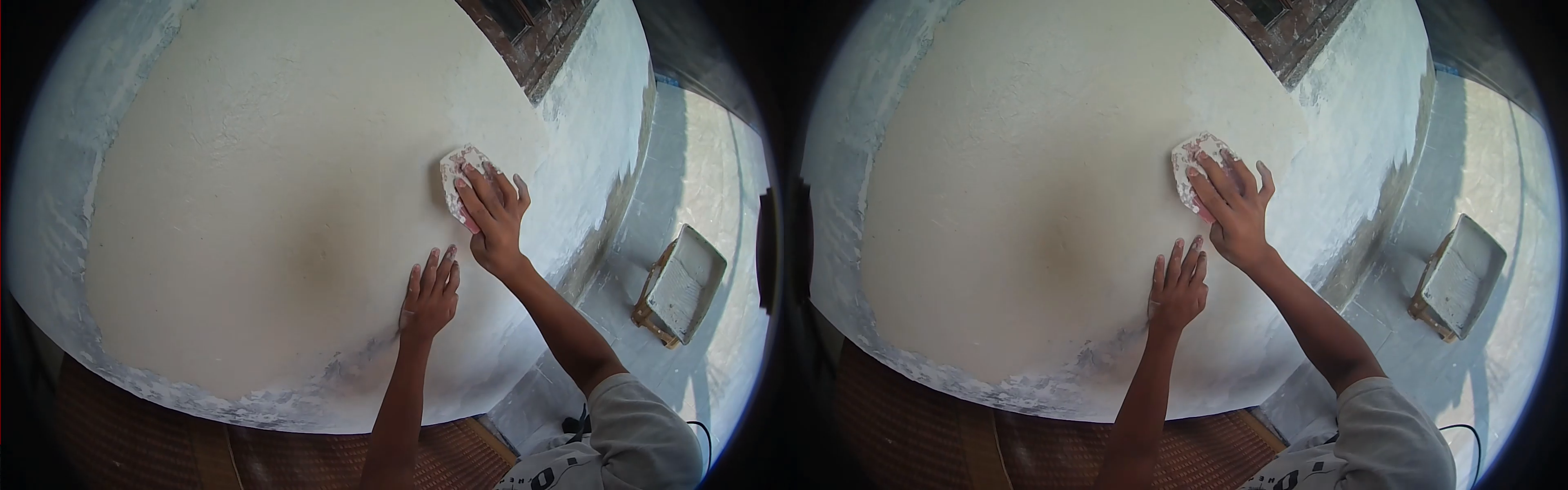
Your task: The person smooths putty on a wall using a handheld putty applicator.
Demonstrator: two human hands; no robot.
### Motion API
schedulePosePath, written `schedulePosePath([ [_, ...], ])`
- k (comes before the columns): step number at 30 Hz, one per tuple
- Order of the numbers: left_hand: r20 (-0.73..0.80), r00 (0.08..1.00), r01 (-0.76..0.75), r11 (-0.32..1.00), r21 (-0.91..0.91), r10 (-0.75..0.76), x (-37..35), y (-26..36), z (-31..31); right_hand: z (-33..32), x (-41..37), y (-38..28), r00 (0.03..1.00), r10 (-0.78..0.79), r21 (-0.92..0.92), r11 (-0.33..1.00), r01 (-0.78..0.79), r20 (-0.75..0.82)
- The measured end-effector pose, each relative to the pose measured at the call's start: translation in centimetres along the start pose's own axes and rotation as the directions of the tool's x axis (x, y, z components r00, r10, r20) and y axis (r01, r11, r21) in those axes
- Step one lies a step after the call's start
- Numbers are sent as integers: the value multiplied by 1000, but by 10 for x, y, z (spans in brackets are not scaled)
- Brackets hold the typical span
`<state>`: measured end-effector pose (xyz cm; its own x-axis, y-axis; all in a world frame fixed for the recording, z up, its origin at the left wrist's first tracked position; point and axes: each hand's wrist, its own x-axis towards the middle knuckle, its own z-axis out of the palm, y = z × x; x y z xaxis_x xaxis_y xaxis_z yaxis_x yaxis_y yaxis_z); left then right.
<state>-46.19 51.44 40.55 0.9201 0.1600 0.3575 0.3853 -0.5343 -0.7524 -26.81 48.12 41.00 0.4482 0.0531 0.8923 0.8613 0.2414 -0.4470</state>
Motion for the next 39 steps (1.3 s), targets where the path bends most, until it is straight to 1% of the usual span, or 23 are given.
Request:
schedulePosePath([
  [2,-10,1000,-13,1000,19,13,-2,0,1,8,53,0,994,-32,-43,999,28,-103],
  [4,-36,999,-12,999,39,13,-1,0,3,25,58,-6,999,22,-67,998,-19,39],
  [6,-11,1000,-12,1000,1,12,-3,-1,6,31,10,-22,993,82,-66,995,-76,90],
  [8,-32,999,-3,999,-33,2,-11,1,21,15,-40,-42,990,38,-12,999,-36,135],
  [10,-43,999,22,998,-64,-24,-7,3,21,4,-26,-51,997,33,35,999,-35,68],
  [12,-50,998,-28,999,-17,27,-1,-2,3,10,31,-42,993,85,-15,996,-87,-76],
  [13,-48,999,-26,999,-18,25,0,-3,1,16,58,-36,991,91,-54,994,-96,-96],
  [14,-60,998,-31,999,-27,29,1,-3,-1,25,71,-31,993,95,-104,989,-101,-66],
  [16,-77,997,-34,999,-38,31,-1,-2,1,34,52,-41,990,141,-47,989,-140,17],
  [18,14,999,-33,999,-19,33,-8,0,15,14,-7,-66,983,84,28,996,-90,164],
  [19,73,997,31,999,31,-33,-7,4,20,8,-39,-73,982,12,77,997,-27,191],
  [20,60,997,36,999,32,-38,-7,4,19,6,-57,-75,975,-64,126,991,38,212],
  [22,136,990,50,998,-41,-44,-6,2,18,4,-27,-73,982,-60,113,993,40,180],
  [23,-54,998,-13,999,-52,11,-5,0,12,5,11,-65,996,-32,50,998,28,78],
  [24,-48,999,-14,998,-54,12,-3,-2,7,9,38,-58,1000,-6,-10,1000,6,-20],
  [27,-37,999,-43,997,-67,40,-1,-3,1,30,55,-42,998,51,-93,995,-47,44],
  [28,-39,998,-49,997,-65,46,-5,-2,8,29,34,-44,998,54,-95,994,-51,38],
  [30,57,998,7,998,-62,-4,-11,2,23,15,-32,-52,988,-17,12,1000,15,157],
  [32,-2,1000,13,998,-63,-13,-9,2,24,-7,-41,-57,975,-71,38,997,64,213],
  [34,-28,999,18,998,-64,-20,-7,3,19,0,-3,-41,994,-46,52,998,41,95],
  [36,-35,999,-16,999,-42,15,0,-2,-1,12,54,-23,998,-57,-20,998,58,24],
  [37,-46,999,-15,999,-51,13,0,-2,0,16,47,-23,999,-49,-15,999,49,25],
  [39,-22,1000,-13,998,-66,12,-4,-1,5,26,23,-23,994,5,33,999,-9,111],
])
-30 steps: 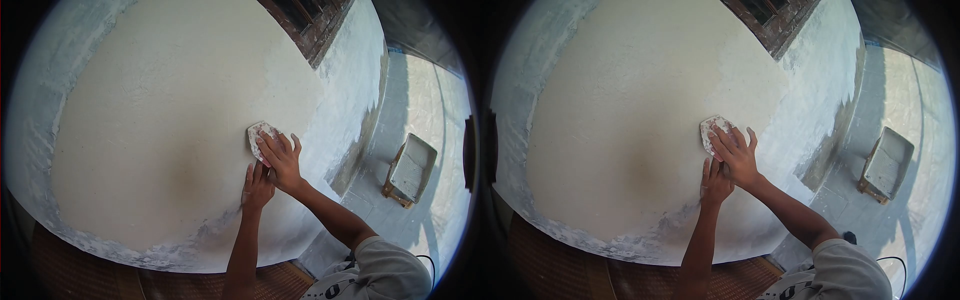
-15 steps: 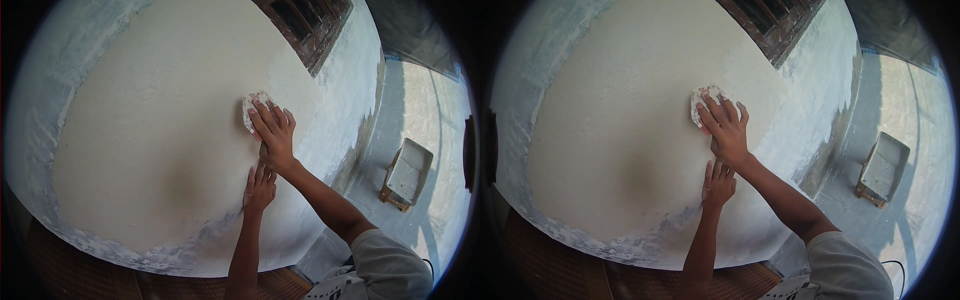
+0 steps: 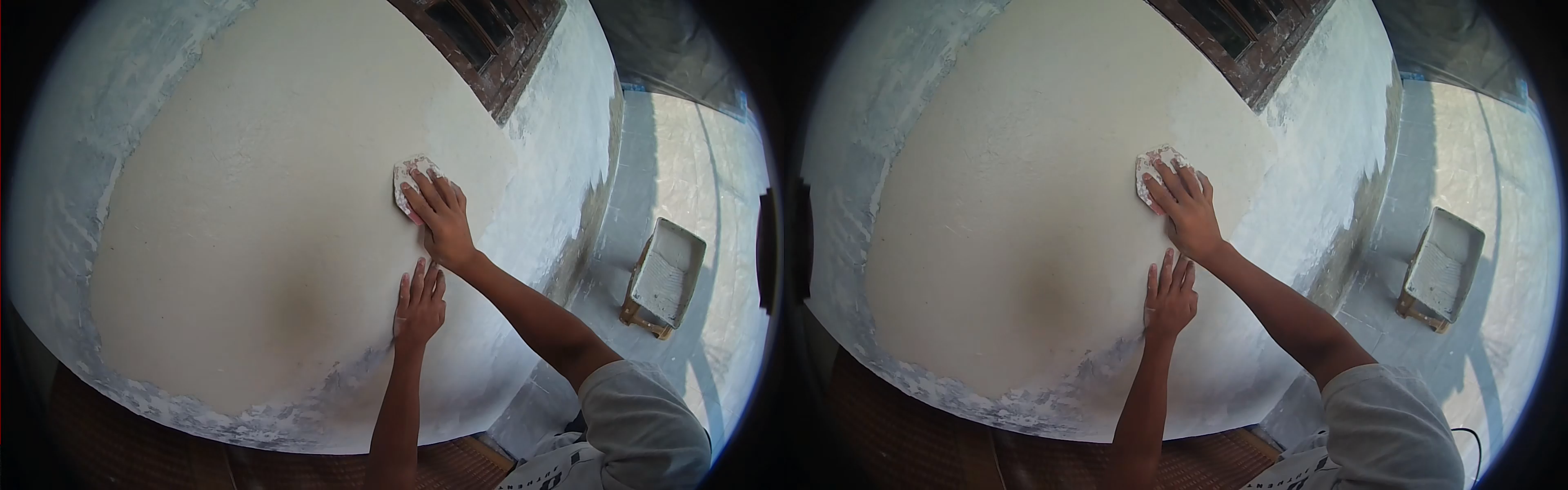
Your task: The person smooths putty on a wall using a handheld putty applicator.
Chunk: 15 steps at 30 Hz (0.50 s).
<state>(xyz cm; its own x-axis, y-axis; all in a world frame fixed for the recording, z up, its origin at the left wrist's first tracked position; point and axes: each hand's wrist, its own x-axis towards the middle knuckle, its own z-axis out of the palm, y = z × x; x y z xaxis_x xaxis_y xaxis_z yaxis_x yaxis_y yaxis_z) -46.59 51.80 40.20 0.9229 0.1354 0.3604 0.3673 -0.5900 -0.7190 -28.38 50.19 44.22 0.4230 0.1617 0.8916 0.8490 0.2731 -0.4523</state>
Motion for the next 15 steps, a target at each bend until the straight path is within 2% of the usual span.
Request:
schedulePosePath([
  [1,10,1000,1,1000,-16,0,1,0,4,-8,-34,-9,998,-13,47,999,10,60],
  [3,13,1000,8,999,-42,-8,-1,-1,16,-25,-93,-13,982,-26,26,999,21,189],
  [4,37,999,26,997,-73,-24,-4,0,18,-42,-108,-16,968,26,14,999,-31,248],
  [5,-15,1000,18,998,-58,-19,3,0,0,-55,-117,-13,965,35,5,999,-38,261],
  [7,56,998,7,1000,0,-7,5,0,-13,-86,-126,-1,953,209,101,967,-236,218],
  [8,27,999,35,996,-79,-32,4,4,-11,-101,-128,10,970,197,154,964,-219,143],
  [9,-12,999,31,985,-168,-33,4,9,-6,-116,-134,24,967,212,111,967,-228,140],
  [11,-17,999,37,964,-264,-43,10,36,-2,-149,-160,54,902,391,151,895,-419,184],
  [13,8,999,47,932,-358,-47,18,80,5,-185,-191,81,836,522,7,848,-531,166],
  [15,20,1000,24,877,-480,-16,32,138,9,-228,-217,102,665,710,-43,690,-722,233],
])
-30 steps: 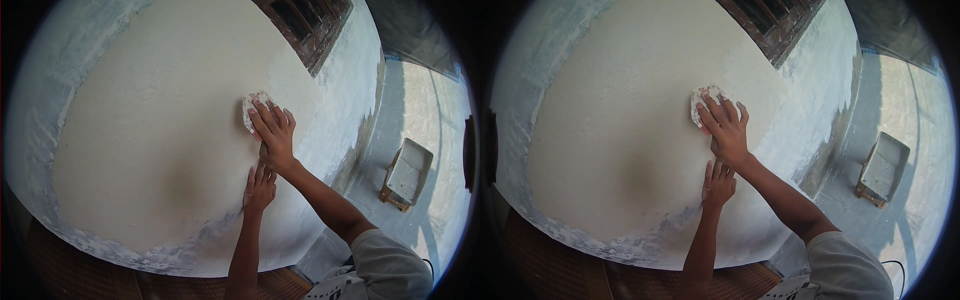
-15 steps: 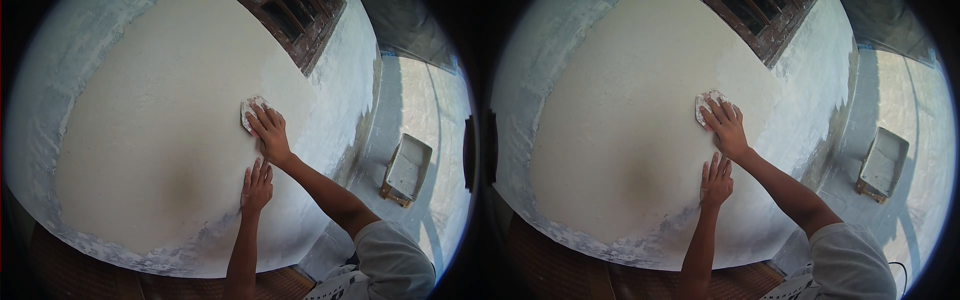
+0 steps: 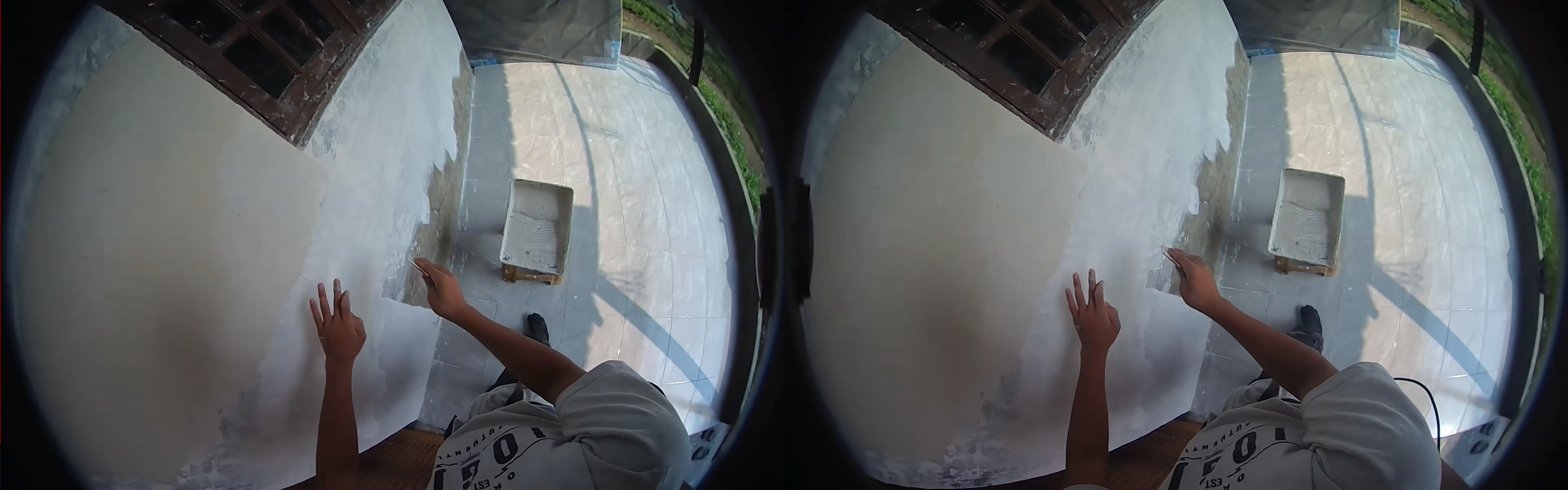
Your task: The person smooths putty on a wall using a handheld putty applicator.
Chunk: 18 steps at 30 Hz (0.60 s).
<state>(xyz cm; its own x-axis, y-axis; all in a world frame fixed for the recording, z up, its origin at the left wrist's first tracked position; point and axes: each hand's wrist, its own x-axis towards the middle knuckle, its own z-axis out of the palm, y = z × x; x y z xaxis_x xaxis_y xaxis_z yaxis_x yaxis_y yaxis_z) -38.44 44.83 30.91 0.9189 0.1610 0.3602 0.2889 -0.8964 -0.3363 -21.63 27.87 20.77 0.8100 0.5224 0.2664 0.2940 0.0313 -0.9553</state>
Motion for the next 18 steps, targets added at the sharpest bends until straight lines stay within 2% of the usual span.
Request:
schedulePosePath([
  [1,46,999,18,993,-118,-13,8,27,15,-13,-6,23,996,-6,-53,999,2,-87],
  [4,168,986,85,919,-384,-21,26,113,67,-70,-21,82,981,77,-184,977,-110,-177],
  [5,191,981,68,901,-429,17,33,142,80,-92,-23,91,961,193,-207,950,-234,-199],
  [7,220,974,57,872,-487,60,49,196,99,-130,-26,118,944,236,-235,928,-290,-233],
  [9,237,955,2,795,-606,179,74,244,115,-162,-23,159,912,296,-242,898,-367,-284],
  [14,301,902,-3,703,-711,308,124,325,157,-223,-2,193,852,415,-246,832,-497,-318],
  [16,341,880,-5,725,-689,330,141,344,174,-241,5,212,855,374,-316,813,-489,-361],
  [18,393,858,28,736,-677,329,150,361,191,-258,8,233,851,397,-358,782,-510,-345],
])
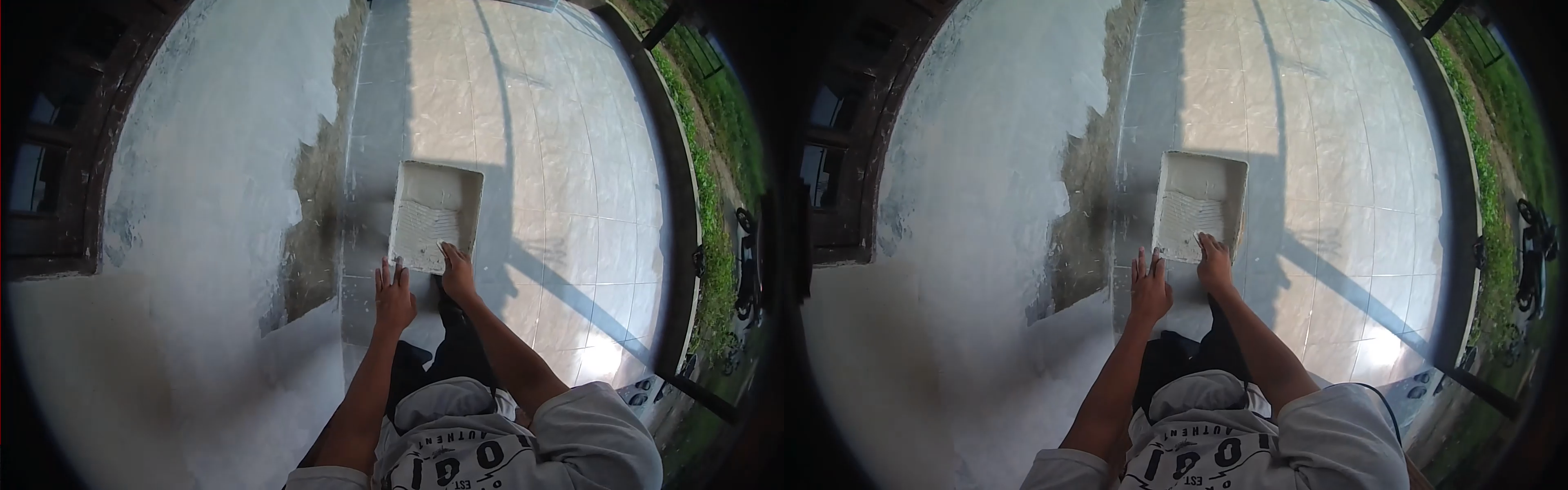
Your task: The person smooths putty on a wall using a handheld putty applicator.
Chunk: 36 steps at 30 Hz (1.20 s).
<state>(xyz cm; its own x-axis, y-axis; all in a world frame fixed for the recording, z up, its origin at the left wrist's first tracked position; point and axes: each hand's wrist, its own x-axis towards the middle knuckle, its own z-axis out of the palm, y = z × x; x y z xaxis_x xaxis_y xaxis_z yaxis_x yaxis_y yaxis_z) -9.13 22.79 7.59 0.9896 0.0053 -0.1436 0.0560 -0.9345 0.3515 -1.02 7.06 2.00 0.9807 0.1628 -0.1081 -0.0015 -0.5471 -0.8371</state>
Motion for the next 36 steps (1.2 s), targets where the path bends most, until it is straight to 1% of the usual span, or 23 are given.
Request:
schedulePosePath([
  [2,44,999,14,999,-34,-13,15,1,4,3,13,19,998,-48,-87,995,45,-36],
  [4,111,994,-11,999,-38,15,28,-1,13,8,25,34,1000,4,-159,987,-7,-20],
  [6,143,986,-86,996,-22,89,47,-9,32,19,34,50,999,45,-194,980,-49,-26],
  [7,167,978,-118,993,-28,121,56,-14,42,26,37,56,995,91,-191,977,-95,-30],
  [8,201,971,-126,991,-41,131,69,-22,52,31,44,62,997,63,-226,972,-70,-36],
  [9,187,967,-166,984,-62,175,76,-28,63,36,44,66,999,34,-264,964,-39,-23],
  [10,162,963,-204,975,-85,216,85,-36,74,45,44,72,998,63,-276,959,-62,-6],
  [11,173,962,-195,975,-108,212,98,-43,88,52,49,78,999,35,-323,946,-36,-8],
  [12,168,957,-221,970,-98,235,106,-53,99,59,53,83,1000,4,-365,931,-3,3],
  [13,164,953,-244,966,-84,255,110,-63,110,64,58,85,999,-4,-353,936,15,32],
  [14,176,954,-228,969,-97,242,117,-70,116,68,64,86,999,9,-358,934,10,51],
  [16,191,949,-242,968,-71,252,130,-83,125,78,72,89,998,-30,-410,911,48,52],
  [17,184,952,-236,970,-60,243,135,-89,129,84,75,90,999,-19,-412,911,38,49],
  [19,182,950,-243,966,-87,255,143,-99,134,92,82,94,995,-93,-494,864,98,36],
  [20,176,951,-237,965,-109,253,144,-102,136,96,82,96,996,-82,-495,864,89,36],
  [22,165,950,-252,962,-105,266,146,-107,139,103,87,96,993,-117,-508,855,108,14],
  [24,149,949,-265,959,-103,279,147,-110,141,104,89,92,994,-104,-514,852,99,20],
  [26,183,943,-261,959,-106,277,147,-111,141,107,89,91,995,-100,-522,847,99,27],
  [27,179,943,-264,959,-107,279,148,-112,140,108,91,90,994,-112,-520,849,98,5],
  [29,233,928,-263,954,-142,290,146,-113,141,110,96,90,992,-126,-522,847,97,-20],
  [36,203,931,-271,948,-165,302,143,-112,146,119,95,99,995,-95,-552,828,100,37],
])
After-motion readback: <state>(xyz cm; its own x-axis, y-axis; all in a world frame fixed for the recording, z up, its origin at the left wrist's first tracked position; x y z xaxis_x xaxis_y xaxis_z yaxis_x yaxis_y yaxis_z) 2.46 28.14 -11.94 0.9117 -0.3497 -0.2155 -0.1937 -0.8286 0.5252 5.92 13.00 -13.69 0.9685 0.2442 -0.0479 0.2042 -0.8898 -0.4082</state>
